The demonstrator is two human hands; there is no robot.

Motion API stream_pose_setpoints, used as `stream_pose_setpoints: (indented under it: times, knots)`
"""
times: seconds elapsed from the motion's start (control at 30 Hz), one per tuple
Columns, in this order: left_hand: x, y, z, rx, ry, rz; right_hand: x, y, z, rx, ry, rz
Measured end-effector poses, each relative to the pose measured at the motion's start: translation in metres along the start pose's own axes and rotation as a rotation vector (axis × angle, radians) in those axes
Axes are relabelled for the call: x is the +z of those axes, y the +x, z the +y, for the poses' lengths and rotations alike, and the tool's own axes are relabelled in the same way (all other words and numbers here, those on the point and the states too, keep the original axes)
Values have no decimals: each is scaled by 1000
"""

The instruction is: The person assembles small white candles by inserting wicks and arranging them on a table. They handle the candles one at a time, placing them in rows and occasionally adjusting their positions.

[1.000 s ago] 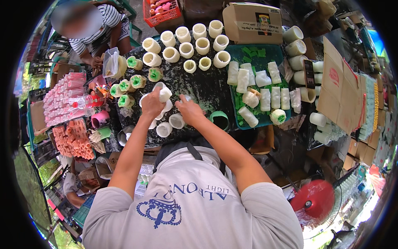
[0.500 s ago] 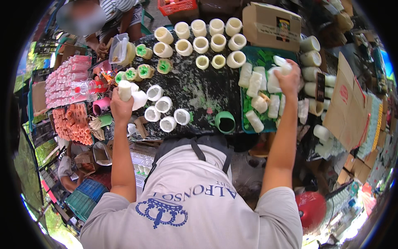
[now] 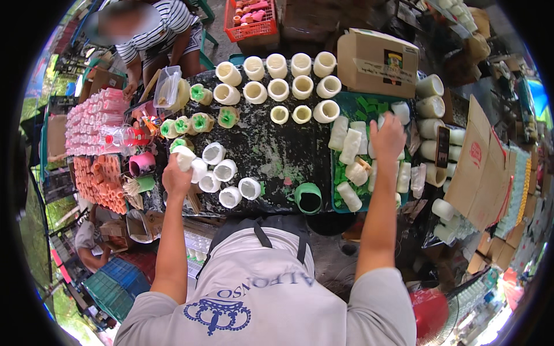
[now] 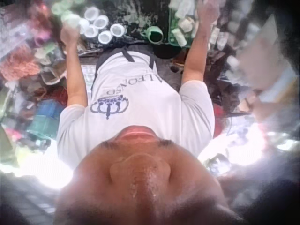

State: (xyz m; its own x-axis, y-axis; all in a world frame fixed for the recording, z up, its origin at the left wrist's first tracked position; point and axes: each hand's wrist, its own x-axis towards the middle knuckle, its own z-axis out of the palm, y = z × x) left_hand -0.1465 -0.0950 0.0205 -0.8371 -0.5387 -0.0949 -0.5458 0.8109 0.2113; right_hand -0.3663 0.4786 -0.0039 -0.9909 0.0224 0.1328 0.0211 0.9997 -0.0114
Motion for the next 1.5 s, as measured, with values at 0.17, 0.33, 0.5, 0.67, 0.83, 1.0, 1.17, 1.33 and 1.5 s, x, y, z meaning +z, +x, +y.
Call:
stream_pose_setpoints:
  times: [0.17, 0.33, 0.5, 0.67, 0.83, 1.0, 1.17, 1.33, 1.5]
  knots:
    - [13, 4, -13, 109, 23, -59, -36, -121, -174, -190, 964, -223]
    - [7, 15, -13, 118, 42, -139, 47, -120, -296, -259, 915, -328]
    - [19, 22, -11, 146, 10, -184, 131, -101, -340, -480, 561, -238]
    - [37, 15, -10, 179, -83, -180, 131, -130, -328, -648, 529, -297]
    - [49, 14, -17, 148, -187, -226, 95, -169, -287, -724, 629, -542]
    - [50, 15, -22, 160, -197, -215, 68, -117, -298, -483, 711, -579]
    - [42, 24, -22, 169, -140, -288, 121, -88, -343, -465, 401, -237]
    - [44, 27, -21, 189, -131, -281, 128, -124, -333, -492, 419, -298]
    - [52, 27, -24, 170, -178, -270, 94, -153, -292, -664, 553, -356]
